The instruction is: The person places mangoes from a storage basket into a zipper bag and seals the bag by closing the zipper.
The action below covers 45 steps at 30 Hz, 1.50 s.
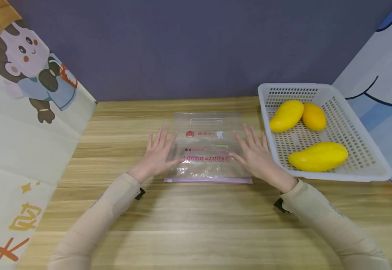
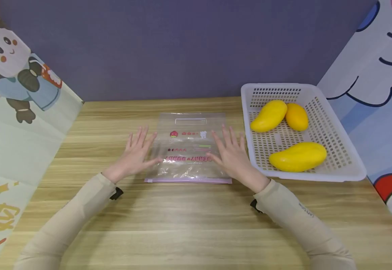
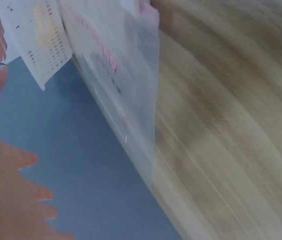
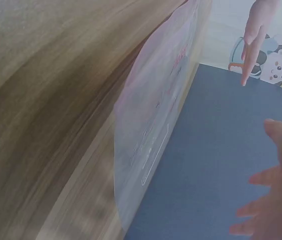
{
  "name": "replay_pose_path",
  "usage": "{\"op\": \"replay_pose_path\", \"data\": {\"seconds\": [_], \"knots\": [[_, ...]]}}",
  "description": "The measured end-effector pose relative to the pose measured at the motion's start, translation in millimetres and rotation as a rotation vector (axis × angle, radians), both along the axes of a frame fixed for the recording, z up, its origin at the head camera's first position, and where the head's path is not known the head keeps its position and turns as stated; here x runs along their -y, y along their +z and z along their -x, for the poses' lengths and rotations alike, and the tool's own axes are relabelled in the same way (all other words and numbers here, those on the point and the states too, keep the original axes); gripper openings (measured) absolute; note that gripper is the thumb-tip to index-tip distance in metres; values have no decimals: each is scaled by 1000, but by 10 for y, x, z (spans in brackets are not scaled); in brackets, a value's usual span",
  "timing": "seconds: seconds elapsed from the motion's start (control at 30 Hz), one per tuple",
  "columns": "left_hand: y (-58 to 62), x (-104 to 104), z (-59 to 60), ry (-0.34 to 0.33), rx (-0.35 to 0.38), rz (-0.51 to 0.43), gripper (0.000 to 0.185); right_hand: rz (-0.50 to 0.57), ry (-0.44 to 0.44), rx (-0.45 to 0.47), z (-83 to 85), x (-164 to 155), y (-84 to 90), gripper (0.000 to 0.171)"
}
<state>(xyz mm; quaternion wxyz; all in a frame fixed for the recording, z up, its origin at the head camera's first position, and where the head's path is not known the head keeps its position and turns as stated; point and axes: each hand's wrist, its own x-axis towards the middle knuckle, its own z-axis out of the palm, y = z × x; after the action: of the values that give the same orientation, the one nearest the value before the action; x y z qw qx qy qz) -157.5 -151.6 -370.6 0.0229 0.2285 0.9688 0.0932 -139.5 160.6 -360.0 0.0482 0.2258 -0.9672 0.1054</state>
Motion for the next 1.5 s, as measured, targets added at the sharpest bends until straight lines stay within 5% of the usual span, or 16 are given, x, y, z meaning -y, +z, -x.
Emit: {"op": "replay_pose_path", "data": {"seconds": [0.43,0.67,0.83,1.2,1.5], "knots": [[-109,-88,-131,-203,89,8,82,22,142,-7,-35,-82,2,64],[-151,-168,-200,-337,16,-4,74,80,272,-68,-58,-87,-18,54],[-189,-228,-225,-368,14,-21,67,111,325,-74,-73,-77,-55,46],[-259,-320,-229,-424,14,7,40,165,326,-32,-127,-34,-178,32],[-313,-327,-176,-475,-22,-41,9,270,218,139,-181,-21,-168,24]]}}
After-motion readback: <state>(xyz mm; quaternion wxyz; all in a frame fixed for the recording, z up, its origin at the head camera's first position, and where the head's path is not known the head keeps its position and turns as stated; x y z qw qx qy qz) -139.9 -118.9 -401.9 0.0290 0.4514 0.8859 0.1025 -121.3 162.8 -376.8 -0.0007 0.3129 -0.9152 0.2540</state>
